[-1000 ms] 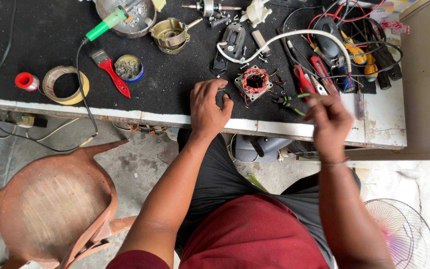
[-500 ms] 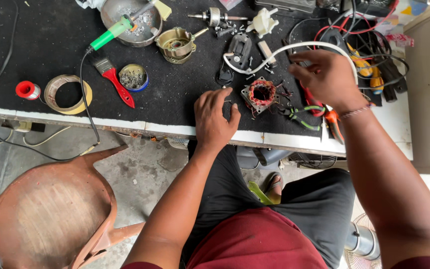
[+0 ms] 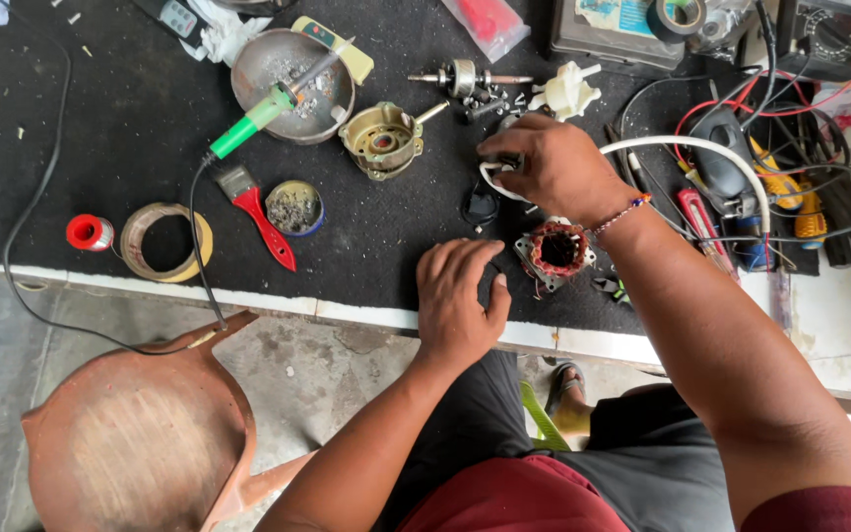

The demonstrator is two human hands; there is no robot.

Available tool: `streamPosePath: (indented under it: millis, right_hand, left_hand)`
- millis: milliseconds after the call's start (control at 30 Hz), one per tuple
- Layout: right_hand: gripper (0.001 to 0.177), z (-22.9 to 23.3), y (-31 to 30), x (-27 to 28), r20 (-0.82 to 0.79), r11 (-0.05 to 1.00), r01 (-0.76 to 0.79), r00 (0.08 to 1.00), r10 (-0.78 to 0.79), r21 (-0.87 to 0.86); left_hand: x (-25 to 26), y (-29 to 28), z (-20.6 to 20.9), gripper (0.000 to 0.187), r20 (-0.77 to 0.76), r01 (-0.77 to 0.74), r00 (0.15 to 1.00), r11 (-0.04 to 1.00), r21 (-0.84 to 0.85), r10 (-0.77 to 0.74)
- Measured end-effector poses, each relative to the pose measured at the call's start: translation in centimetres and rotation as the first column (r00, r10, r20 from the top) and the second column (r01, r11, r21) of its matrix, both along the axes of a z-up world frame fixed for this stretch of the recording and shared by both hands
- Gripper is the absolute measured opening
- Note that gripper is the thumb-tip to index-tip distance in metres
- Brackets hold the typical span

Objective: The person works on a small cylindrical motor component, using pliers and a screwdriver to strip, twist, and arrange wires. They repeatedly adjust the wires and component on the workbench, then handle a white cable and a small cylindrical object.

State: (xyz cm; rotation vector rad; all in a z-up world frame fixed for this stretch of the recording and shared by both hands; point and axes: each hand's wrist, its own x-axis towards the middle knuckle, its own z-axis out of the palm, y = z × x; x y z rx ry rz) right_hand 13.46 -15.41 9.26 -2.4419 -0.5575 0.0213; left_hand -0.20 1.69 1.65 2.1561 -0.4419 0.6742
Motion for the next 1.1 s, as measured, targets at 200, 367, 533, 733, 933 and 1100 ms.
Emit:
streamPosePath:
  millis: [200,367,533,733,933,1100]
  right_hand:
    - [0.020,0.8,0.0,-0.5,0.018,0.992,-0.091,0.996,0.089,0.083]
    - [0.019,1.0,-0.8,-1.1,-0.078,0.965,-0.060,0.994,0.082,0.254]
    - [0.021,-0.8,-1.8,-1.8,-0.141,0.934,0.010,0.989,0.043,0.358]
    - [0.027,-2.1,-2.2,-2.5,-0.192,0.893,0.051,0.981,0.040,0.447]
    - [0.049,-1.6,-2.3,-3.8,-0.188,0.900,0.042,0.981,0.045,0.434]
    - [0.055,-2.6,-2.4,-3.5,-0.257,0.911,0.163,0.964,-0.065,0.379]
  left_hand:
    - [-0.1,0.4,0.5,0.037,-0.049,0.027,0.998,0.999,-0.044,-0.029]
    - [0.4,0.6,0.4,0.033,-0.078,0.053,0.994,0.977,-0.207,-0.070]
    - [4.8,1.1,1.0,0.034,0.014,-0.004,1.000,0.980,-0.201,0.007]
    - [8.9,0.0,0.0,0.060,0.038,0.258,0.966,0.929,-0.266,-0.258]
    - [9.1,-0.9,-1.6,0.040,0.014,0.170,0.985,0.941,-0.292,-0.173]
    - [8.5,-1.1,-0.7,0.028,0.079,0.083,0.995,0.951,-0.297,-0.062]
